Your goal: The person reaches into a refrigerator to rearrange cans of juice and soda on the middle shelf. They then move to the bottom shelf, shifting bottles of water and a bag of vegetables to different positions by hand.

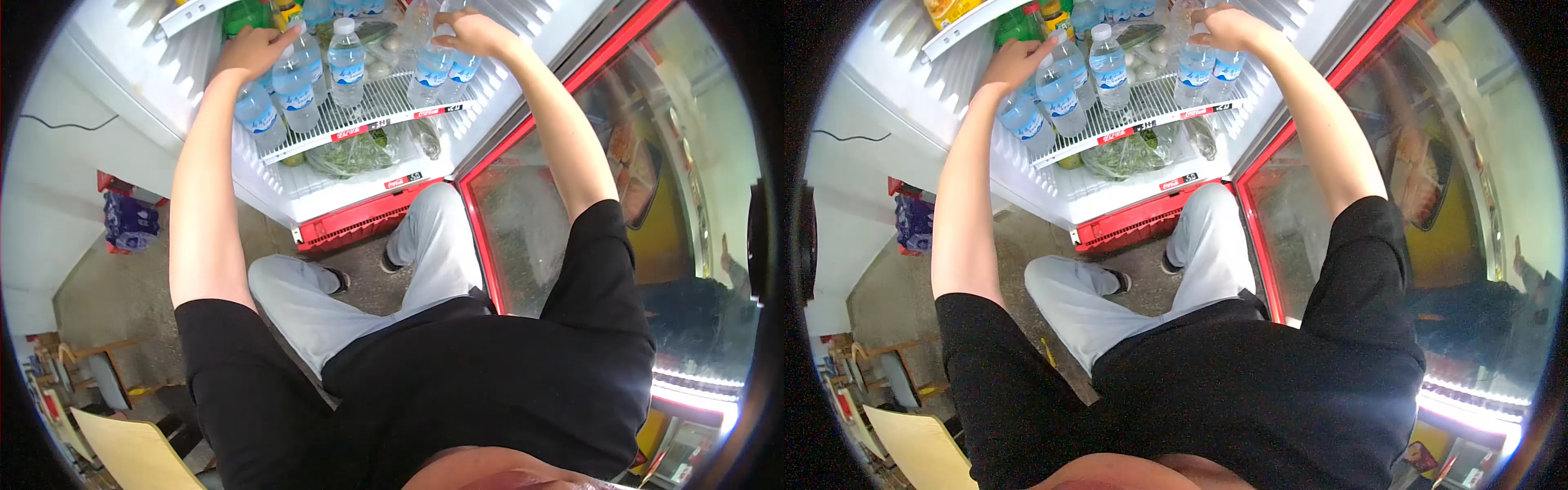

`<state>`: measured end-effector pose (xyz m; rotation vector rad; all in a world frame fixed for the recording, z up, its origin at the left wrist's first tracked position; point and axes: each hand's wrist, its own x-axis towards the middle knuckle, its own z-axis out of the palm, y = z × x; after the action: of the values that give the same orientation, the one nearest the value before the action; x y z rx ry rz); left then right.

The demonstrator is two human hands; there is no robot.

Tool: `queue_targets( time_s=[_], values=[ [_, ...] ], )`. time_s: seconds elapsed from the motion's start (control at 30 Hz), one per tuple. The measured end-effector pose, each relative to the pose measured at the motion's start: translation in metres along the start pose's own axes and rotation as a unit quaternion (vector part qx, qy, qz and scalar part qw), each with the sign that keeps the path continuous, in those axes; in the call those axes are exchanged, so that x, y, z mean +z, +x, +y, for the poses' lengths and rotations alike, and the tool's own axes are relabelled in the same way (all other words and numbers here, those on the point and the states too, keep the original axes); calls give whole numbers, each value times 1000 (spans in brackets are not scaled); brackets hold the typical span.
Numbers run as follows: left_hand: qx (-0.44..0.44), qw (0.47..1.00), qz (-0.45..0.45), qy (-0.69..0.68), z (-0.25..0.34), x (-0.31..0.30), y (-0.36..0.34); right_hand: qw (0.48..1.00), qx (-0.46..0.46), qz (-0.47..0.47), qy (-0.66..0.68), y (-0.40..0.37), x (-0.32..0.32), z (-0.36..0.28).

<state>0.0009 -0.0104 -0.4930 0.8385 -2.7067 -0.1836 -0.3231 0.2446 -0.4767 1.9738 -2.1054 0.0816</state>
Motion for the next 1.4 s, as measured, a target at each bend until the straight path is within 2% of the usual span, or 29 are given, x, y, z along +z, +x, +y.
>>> queue_targets(
  time_s=[0.03, 0.07, 0.27, 0.33, 0.47, 0.57, 0.67, 0.77, 0.87, 0.97, 1.07, 1.17, 1.27, 1.4],
  values=[
    [7, 1000, 6, 5, -3, 1, 1, 1000, -6, -15, 17, 4, 2, 7],
    [-1, 1000, -8, -1, -2, -1, 2, 995, -19, -94, -7, 8, -3, 10],
    [-15, 999, -37, -8, 0, -3, 3, 996, -11, -89, 13, 12, -8, 14],
    [-14, 1000, -15, 4, -6, 4, 5, 994, 2, -103, 21, 15, -11, 13],
    [-12, 999, -44, -12, 0, -3, 1, 984, 31, -172, 32, 20, -20, 7],
    [-13, 999, -41, -9, -1, -5, 2, 988, 51, -143, -17, 21, -26, -2],
    [-9, 1000, -21, 10, -2, 0, 2, 991, 69, -113, 1, 44, -22, -3],
    [-10, 999, -43, 14, 3, -7, -1, 997, 70, -19, 12, 59, -25, -13],
    [-8, 1000, -26, 14, -1, -3, 0, 997, 75, 7, 8, 62, -40, -43],
    [-21, 1000, -11, 13, 6, -10, -8, 999, -12, -13, 51, 99, 12, -9],
    [-7, 1000, -7, 2, 5, -9, -6, 997, -38, 8, 65, 97, 55, 13],
    [14, 1000, 13, -22, 6, -8, -5, 956, 105, -44, 272, 77, 29, -13],
    [-5, 999, 11, -41, 2, -9, -7, 967, 122, -105, 200, 76, 12, -27],
    [-10, 999, 0, -52, 0, -9, 2, 973, 111, -64, 190, 76, 10, -33]
  ],
)
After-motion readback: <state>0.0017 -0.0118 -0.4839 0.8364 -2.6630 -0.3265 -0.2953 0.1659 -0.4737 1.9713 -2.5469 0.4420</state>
